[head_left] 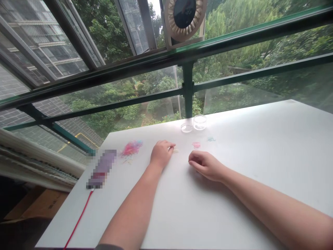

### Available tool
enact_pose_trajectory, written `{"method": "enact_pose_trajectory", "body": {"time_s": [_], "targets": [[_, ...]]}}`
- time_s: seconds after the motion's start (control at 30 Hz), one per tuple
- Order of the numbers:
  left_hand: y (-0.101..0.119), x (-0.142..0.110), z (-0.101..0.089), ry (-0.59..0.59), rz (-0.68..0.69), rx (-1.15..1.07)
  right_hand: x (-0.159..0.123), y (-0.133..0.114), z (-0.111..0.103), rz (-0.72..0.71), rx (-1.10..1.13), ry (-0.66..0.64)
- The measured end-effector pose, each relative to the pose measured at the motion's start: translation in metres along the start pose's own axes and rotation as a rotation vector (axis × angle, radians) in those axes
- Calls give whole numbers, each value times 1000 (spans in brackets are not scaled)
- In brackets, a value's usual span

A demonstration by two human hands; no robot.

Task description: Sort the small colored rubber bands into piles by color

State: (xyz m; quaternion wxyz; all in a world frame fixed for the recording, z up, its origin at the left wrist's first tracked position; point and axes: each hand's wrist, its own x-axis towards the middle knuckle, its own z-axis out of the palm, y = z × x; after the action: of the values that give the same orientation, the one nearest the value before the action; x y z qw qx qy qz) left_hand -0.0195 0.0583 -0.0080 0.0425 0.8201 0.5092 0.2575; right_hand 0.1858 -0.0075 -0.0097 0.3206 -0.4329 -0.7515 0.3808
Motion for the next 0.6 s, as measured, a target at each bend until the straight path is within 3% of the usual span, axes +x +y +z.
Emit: {"method": "enact_pose_trajectory", "body": {"time_s": [0.43,0.6], "targets": [[4,-4,-2,45,-36,17,0,0,-1,-3,-23,2],[13,-7,-2,-66,-101,102,-1,-1,-1,-1,-30,-1]]}}
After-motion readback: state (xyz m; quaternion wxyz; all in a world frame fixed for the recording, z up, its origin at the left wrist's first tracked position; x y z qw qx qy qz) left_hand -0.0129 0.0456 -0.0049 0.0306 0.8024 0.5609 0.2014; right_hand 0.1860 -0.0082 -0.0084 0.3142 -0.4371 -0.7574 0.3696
